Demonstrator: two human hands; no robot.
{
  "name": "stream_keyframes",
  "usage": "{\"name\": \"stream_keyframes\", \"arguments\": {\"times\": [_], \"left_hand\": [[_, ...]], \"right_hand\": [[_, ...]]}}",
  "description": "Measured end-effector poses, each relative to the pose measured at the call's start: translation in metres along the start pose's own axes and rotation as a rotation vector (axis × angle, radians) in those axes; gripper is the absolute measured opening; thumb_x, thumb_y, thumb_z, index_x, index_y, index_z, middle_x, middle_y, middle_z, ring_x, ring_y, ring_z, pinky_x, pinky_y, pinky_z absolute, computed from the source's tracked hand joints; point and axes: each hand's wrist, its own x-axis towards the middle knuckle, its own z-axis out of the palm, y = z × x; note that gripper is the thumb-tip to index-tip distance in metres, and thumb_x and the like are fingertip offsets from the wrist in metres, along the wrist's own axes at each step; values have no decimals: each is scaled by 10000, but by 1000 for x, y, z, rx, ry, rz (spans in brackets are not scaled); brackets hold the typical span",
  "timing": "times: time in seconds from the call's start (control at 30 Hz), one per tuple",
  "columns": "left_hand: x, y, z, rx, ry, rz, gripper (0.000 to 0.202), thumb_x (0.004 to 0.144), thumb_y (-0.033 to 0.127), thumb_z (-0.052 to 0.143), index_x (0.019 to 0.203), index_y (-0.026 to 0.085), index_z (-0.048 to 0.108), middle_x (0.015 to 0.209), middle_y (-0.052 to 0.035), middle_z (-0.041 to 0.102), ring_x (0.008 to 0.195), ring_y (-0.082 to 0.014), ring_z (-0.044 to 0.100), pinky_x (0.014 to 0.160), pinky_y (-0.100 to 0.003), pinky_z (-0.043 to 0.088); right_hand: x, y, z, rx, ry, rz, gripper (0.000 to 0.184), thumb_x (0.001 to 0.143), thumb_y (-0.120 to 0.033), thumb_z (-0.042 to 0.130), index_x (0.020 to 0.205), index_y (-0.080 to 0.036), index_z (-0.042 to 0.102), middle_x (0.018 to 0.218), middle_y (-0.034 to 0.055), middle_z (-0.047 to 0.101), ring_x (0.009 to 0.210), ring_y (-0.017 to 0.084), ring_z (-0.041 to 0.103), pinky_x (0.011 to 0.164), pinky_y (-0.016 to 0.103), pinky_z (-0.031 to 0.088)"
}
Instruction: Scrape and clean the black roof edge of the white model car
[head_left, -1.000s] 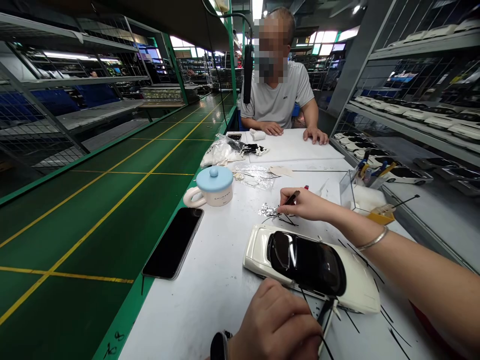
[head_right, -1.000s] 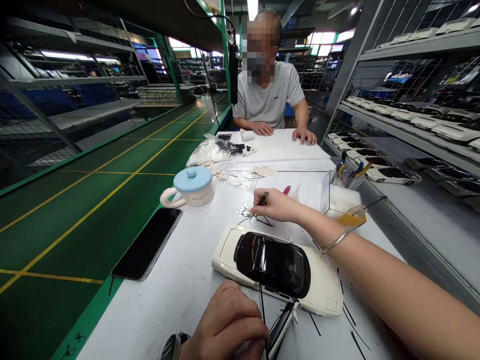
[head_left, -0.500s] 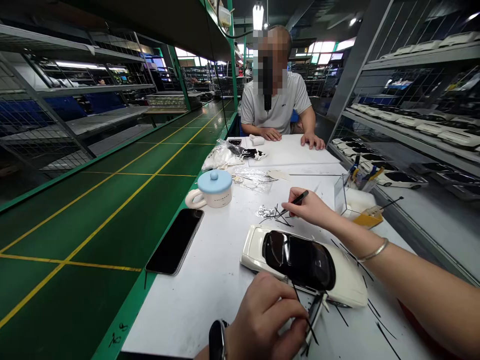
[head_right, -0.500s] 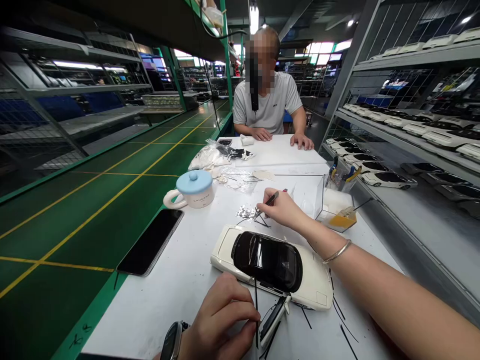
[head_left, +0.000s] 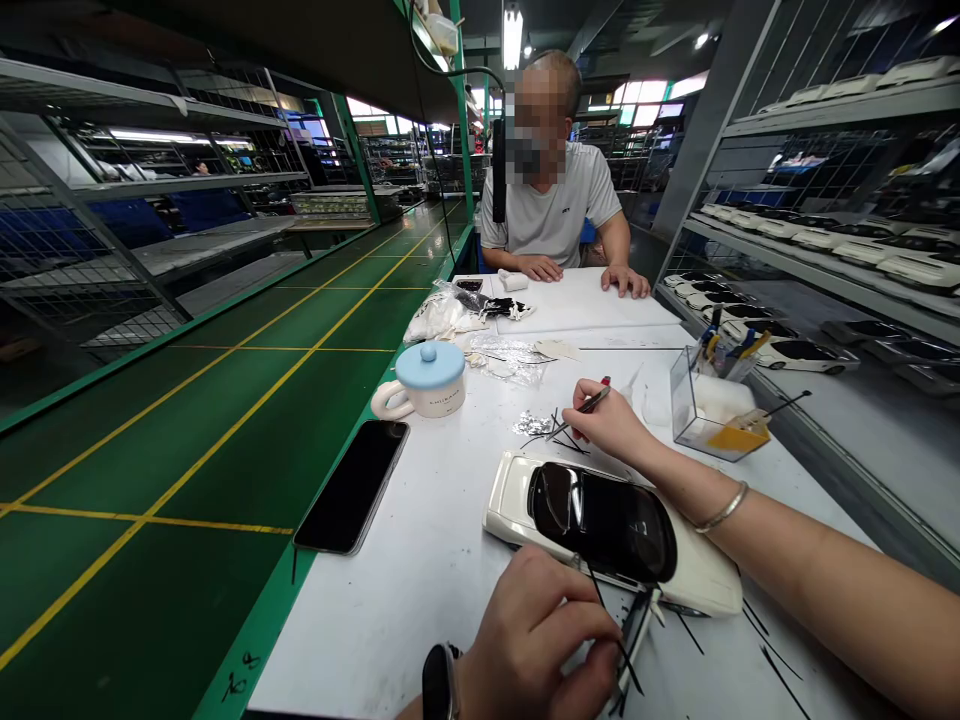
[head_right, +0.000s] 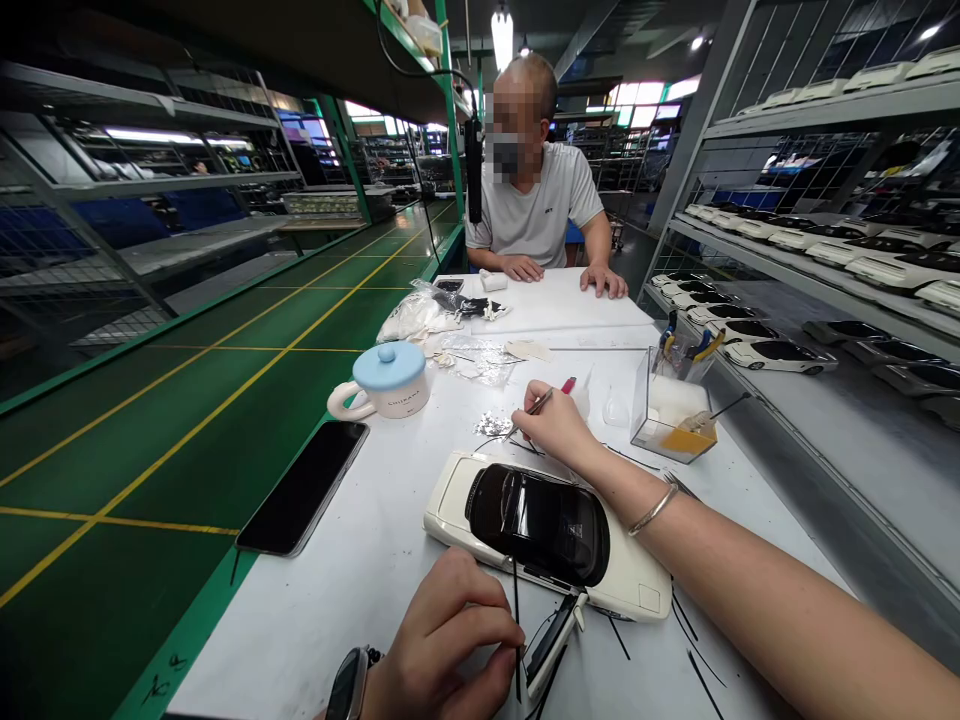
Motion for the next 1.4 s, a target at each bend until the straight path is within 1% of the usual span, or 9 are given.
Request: {"name": "stream_keyframes", "arguments": {"times": [0.3, 0.57, 0.8, 0.87, 0.93, 1.07, 1.17, 1.23, 1.4], "left_hand": [[2, 3, -1, 8, 2, -15, 154, 740, 43, 575, 845, 150, 608, 749, -55, 610, 703, -152, 544, 634, -285, 474], [1, 2, -2, -5, -3, -14, 140, 744, 56, 575, 842, 148, 615, 750, -62, 609, 703, -159, 537, 628, -293, 468], [1, 2, -2, 3, -3, -30, 140, 752, 70, 573, 849, 161, 613, 765, -59, 613, 710, -161, 540, 634, -294, 477], [0, 2, -2, 8, -2, -37, 144, 748, 70, 574, 849, 165, 612, 769, -56, 614, 714, -161, 543, 642, -294, 480], [-1, 2, -2, 15, -3, -44, 149, 745, 66, 575, 848, 166, 613, 773, -55, 618, 717, -161, 544, 647, -294, 480], [0, 3, -2, 24, -11, -41, 155, 755, 69, 560, 855, 172, 619, 781, -58, 624, 725, -165, 547, 647, -296, 483], [3, 3, -1, 20, -5, -28, 170, 752, 61, 560, 865, 172, 622, 805, -64, 632, 741, -165, 558, 657, -295, 492], [5, 2, -2, 9, 6, -28, 173, 747, 58, 563, 865, 169, 622, 809, -65, 631, 741, -164, 563, 658, -295, 495], [13, 0, -4, -58, 1, -126, 135, 781, 79, 547, 849, 171, 618, 806, -60, 615, 770, -165, 582, 680, -295, 501]], "right_hand": [[1, -2, 3, -58, 6, -20, 139, 647, -247, 520, 635, -223, 384, 474, -47, 520, 493, 134, 517, 520, 253, 347], [8, -10, 8, -149, -9, -127, 156, 619, -213, 530, 611, -211, 374, 549, -50, 446, 560, 106, 397, 547, 248, 273], [3, -12, 6, -139, -43, -165, 153, 646, -206, 523, 623, -209, 372, 549, -54, 422, 553, 97, 365, 555, 250, 255], [1, -12, 4, -112, -42, -158, 163, 653, -212, 530, 622, -210, 370, 536, -57, 420, 539, 95, 373, 544, 248, 257], [0, -11, 0, -71, -34, -136, 166, 659, -226, 542, 628, -211, 380, 525, -58, 440, 528, 98, 416, 536, 243, 276], [-3, -5, -9, 49, -15, -60, 179, 682, -270, 562, 658, -217, 393, 500, -41, 529, 492, 119, 510, 514, 246, 359], [-4, 2, -13, 138, 9, 6, 218, 688, -297, 583, 667, -220, 380, 501, -12, 582, 449, 121, 520, 493, 253, 405], [-6, 5, -14, 182, 23, 39, 247, 680, -303, 602, 661, -221, 370, 503, 1, 598, 435, 119, 524, 476, 247, 407], [-9, 9, -8, 236, 66, 65, 275, 681, -317, 621, 656, -221, 364, 517, 12, 616, 435, 119, 547, 464, 232, 404]]}}
